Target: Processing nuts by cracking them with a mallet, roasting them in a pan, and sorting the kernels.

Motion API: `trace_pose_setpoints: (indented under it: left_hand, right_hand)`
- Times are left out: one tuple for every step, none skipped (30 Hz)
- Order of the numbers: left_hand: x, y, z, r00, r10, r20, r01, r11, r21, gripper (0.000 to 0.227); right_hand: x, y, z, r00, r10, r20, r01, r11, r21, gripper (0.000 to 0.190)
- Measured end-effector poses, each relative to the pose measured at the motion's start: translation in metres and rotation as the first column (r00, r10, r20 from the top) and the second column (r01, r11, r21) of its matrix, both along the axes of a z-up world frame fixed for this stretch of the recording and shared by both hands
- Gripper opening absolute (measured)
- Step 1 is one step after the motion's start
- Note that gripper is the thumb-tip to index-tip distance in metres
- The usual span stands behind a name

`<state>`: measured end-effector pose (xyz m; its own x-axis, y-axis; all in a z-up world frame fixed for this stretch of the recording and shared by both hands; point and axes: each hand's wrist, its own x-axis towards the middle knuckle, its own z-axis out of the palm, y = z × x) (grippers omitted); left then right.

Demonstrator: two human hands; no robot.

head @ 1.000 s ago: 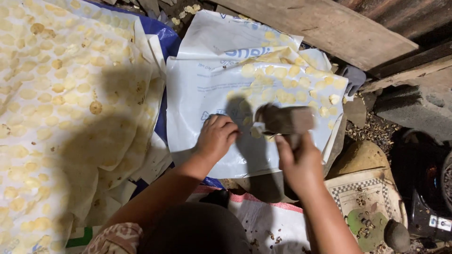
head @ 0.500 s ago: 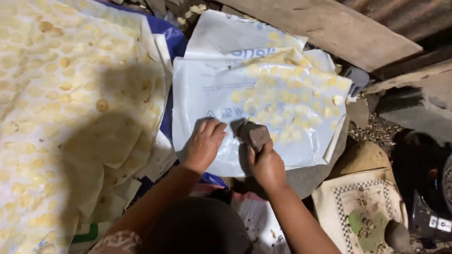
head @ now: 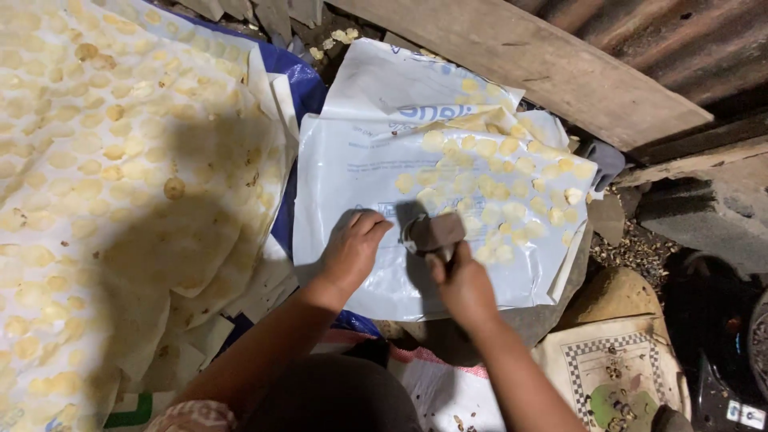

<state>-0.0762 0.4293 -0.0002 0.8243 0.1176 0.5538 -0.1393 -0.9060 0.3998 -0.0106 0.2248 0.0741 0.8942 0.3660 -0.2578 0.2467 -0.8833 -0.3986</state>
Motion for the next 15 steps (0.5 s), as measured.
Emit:
trace_pose_setpoints:
  left_hand:
    - [0.004,0.000,-0.006,1.000,0.006,-0.014,-0.006,1.000,-0.009,0.020]
    - [0.009,-0.003,-0.010,1.000,0.009,-0.015,-0.009,1.000,-0.012,0.020]
    - [0.015,-0.005,-0.014,0.993,0.005,-0.116,-0.019,0.993,-0.115,0.029]
    - [0.021,-0.007,-0.017,0.977,-0.006,-0.214,-0.041,0.976,-0.214,0.040]
    - [0.028,-0.009,-0.022,0.977,-0.002,-0.215,-0.045,0.976,-0.215,0.040]
    - [0.033,-0.012,-0.027,0.968,-0.014,-0.250,-0.045,0.972,-0.232,0.049]
    - [0.038,-0.016,-0.031,0.958,-0.028,-0.285,-0.046,0.968,-0.248,0.059]
    - [0.037,-0.016,-0.031,0.958,-0.035,-0.285,-0.038,0.968,-0.248,0.059]
    - [0.036,-0.017,-0.030,0.958,-0.065,-0.279,-0.012,0.964,-0.266,0.061]
    - [0.036,-0.016,-0.028,0.959,-0.088,-0.268,0.010,0.959,-0.282,0.064]
    - [0.034,-0.012,-0.018,0.960,-0.090,-0.266,0.013,0.960,-0.279,0.064]
    - [0.028,-0.009,-0.007,0.938,-0.010,-0.346,-0.068,0.975,-0.213,0.052]
    - [0.022,-0.007,0.004,0.905,0.073,-0.419,-0.144,0.979,-0.141,0.041]
    - [0.002,-0.009,0.013,0.907,0.068,-0.416,-0.138,0.981,-0.139,0.041]
    - [-0.017,-0.010,0.023,0.910,0.100,-0.402,-0.152,0.984,-0.099,0.046]
  right_hand:
    - [0.004,0.005,0.020,0.990,-0.026,-0.138,0.034,0.998,0.055,0.051]
    - [0.003,0.009,0.042,0.990,-0.023,-0.139,0.031,0.998,0.052,0.051]
    - [0.002,0.014,0.064,0.993,-0.067,-0.099,0.078,0.990,0.116,0.045]
    - [0.001,0.019,0.086,0.992,-0.110,-0.061,0.120,0.976,0.183,0.039]
    - [0.000,0.015,0.095,0.992,-0.106,-0.062,0.115,0.977,0.182,0.039]
    - [-0.003,0.011,0.103,0.987,-0.129,0.094,0.101,0.962,0.255,0.034]
    - [-0.006,0.006,0.112,0.956,-0.161,0.246,0.075,0.943,0.325,0.032]
    - [-0.007,0.009,0.101,0.955,-0.168,0.245,0.083,0.942,0.325,0.032]
    - [-0.009,0.013,0.091,0.925,-0.203,0.320,0.034,0.885,0.464,0.018]
    - [-0.009,0.018,0.082,0.888,-0.245,0.389,-0.036,0.807,0.589,0.015]
    - [-0.005,0.021,0.054,0.886,-0.248,0.391,-0.035,0.806,0.591,0.015]
    - [-0.002,0.023,0.026,0.949,-0.139,0.285,0.024,0.928,0.372,0.028]
    - [0.000,0.025,-0.002,0.987,-0.058,0.148,0.041,0.992,0.121,0.048]
    - [-0.001,0.023,-0.012,0.986,-0.065,0.151,0.046,0.991,0.123,0.048]
    - [-0.003,0.022,-0.021,0.989,0.010,0.147,-0.010,1.000,-0.004,0.046]
